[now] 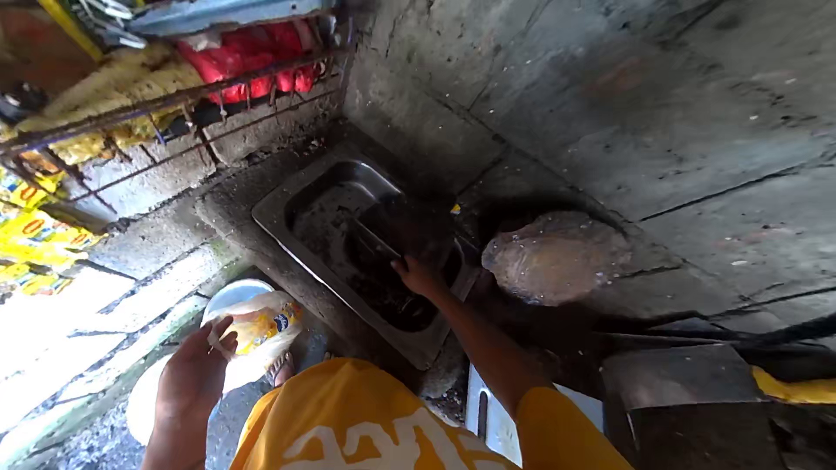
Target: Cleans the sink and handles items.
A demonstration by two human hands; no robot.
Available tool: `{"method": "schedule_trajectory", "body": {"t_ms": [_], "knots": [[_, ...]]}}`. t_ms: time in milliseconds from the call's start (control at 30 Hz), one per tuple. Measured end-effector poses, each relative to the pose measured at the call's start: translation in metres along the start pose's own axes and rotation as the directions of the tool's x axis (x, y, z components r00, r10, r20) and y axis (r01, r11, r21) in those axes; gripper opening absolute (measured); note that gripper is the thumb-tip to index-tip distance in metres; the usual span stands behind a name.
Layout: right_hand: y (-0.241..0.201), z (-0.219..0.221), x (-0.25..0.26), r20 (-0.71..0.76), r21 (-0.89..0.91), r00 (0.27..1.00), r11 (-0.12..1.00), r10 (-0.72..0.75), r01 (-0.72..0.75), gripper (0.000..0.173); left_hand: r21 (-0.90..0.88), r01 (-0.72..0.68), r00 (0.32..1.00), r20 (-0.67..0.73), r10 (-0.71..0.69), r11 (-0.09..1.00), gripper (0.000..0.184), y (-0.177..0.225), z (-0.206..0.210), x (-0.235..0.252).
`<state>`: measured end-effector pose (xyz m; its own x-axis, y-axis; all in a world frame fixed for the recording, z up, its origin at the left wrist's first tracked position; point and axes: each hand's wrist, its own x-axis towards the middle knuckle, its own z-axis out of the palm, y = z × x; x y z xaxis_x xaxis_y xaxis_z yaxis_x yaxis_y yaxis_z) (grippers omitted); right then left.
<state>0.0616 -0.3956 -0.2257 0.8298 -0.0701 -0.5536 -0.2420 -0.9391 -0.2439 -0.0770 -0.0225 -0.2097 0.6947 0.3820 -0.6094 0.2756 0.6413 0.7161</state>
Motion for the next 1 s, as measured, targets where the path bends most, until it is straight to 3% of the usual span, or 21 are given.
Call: {"method": "schedule_trajectory", "body": {"t_ms": [133,233,333,400,467,500,567,633,700,800,867,1000], "knots": [[-0.044,0.048,0.014,0.069,0.154,0.997,0.988,-0.04,0.029,0.065,0.019,-0.01,1.0,0.001,0.01,1.0,0.029,-0.001,0.004,-0.001],[-0.067,0.062,0.014,0.138,0.143,0.984,0.986,-0.11,0.09,0.061,0.026,-0.015,1.0,-0.011,0.015,1.0,0.029,0.0,0.0,-0.002],[-0.059,0.022,0.018,0.051,0.089,0.979,0.977,-0.196,0.191,0.059,0.039,-0.019,1.0,-0.005,0.02,0.999,0.032,0.001,-0.009,-0.004],[-0.036,-0.026,0.037,-0.194,0.07,0.966,0.979,-0.173,0.19,0.058,0.056,-0.014,1.0,0.01,0.013,0.998,0.034,0.0,-0.015,-0.005],[-0.003,-0.07,0.072,-0.423,0.032,0.903,0.995,-0.076,0.098,0.071,0.065,-0.006,1.0,-0.006,0.006,0.998,0.034,-0.003,-0.018,-0.007],[0.012,-0.089,0.088,-0.456,0.035,0.89,0.999,-0.016,0.036,0.085,0.071,0.0,1.0,-0.021,0.001,0.997,0.032,-0.004,-0.018,-0.008],[0.031,-0.113,0.108,-0.372,0.085,0.924,0.995,0.085,-0.057,0.107,0.072,0.009,0.999,-0.04,-0.006,0.997,0.031,-0.004,-0.019,-0.009],[0.042,-0.118,0.12,-0.263,0.211,0.96,0.977,0.097,-0.041,0.114,0.076,0.006,0.999,-0.035,-0.004,0.997,0.032,-0.002,-0.02,-0.009],[0.046,-0.117,0.123,-0.217,0.244,0.971,0.969,0.098,-0.044,0.11,0.087,0.004,1.0,-0.031,-0.001,0.996,0.031,0.002,-0.022,-0.01],[0.04,-0.123,0.113,-0.168,0.245,0.983,0.969,0.076,-0.033,0.086,0.093,-0.006,0.999,-0.037,0.009,0.996,0.032,0.009,-0.025,-0.008],[0.025,-0.127,0.083,-0.146,0.243,0.989,0.969,-0.019,0.054,0.073,0.099,-0.014,0.999,-0.039,0.018,0.995,0.033,0.015,-0.026,-0.006],[-0.005,-0.12,0.022,-0.238,0.0,0.942,0.97,-0.236,0.243,0.068,0.078,-0.008,1.0,-0.026,0.01,0.997,0.031,0.02,-0.02,0.002]]}}
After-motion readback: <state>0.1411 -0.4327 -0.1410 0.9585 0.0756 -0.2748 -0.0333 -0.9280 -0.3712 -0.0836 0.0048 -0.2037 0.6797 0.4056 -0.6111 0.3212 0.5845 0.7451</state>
